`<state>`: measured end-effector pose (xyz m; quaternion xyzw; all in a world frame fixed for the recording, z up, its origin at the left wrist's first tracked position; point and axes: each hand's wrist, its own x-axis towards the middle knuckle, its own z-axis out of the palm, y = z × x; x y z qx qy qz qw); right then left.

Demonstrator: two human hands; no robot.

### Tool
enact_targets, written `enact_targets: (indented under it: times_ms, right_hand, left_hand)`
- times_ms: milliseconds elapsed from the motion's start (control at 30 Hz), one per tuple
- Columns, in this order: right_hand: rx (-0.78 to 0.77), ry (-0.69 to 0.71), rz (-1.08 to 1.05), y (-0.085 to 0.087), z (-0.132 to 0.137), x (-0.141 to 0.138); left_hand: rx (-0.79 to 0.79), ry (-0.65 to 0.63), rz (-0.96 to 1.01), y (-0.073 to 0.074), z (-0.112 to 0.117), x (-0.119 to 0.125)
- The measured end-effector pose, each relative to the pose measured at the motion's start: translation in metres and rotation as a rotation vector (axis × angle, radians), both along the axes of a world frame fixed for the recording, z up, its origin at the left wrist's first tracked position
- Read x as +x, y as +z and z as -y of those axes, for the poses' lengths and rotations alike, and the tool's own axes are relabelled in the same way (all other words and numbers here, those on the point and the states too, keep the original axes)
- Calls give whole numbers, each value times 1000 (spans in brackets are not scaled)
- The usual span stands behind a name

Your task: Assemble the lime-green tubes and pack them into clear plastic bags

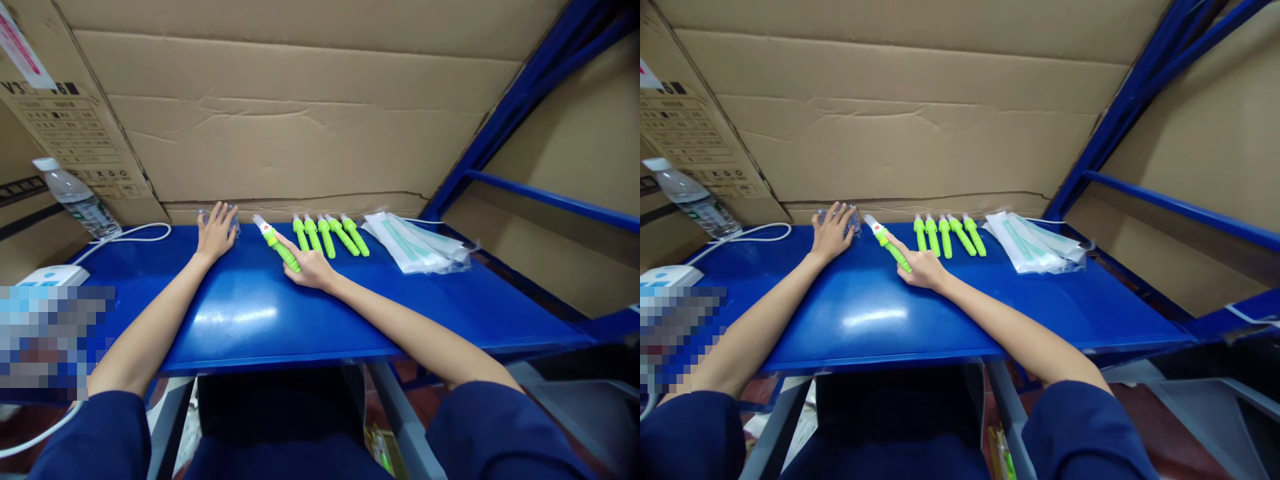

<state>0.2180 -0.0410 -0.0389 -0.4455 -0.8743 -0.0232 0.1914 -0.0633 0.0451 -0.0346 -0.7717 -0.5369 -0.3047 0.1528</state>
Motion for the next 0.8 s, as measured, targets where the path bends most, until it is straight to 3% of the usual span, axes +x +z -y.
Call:
enact_targets:
  times_ms: [500,800]
  right_hand:
    - [3,-9,-11,-1,0,0]
    - [50,5,-22,-4,-3,0]
  left_hand:
    - [32,17,44,0,0,4]
    - [66,-53,-11,2,8,19]
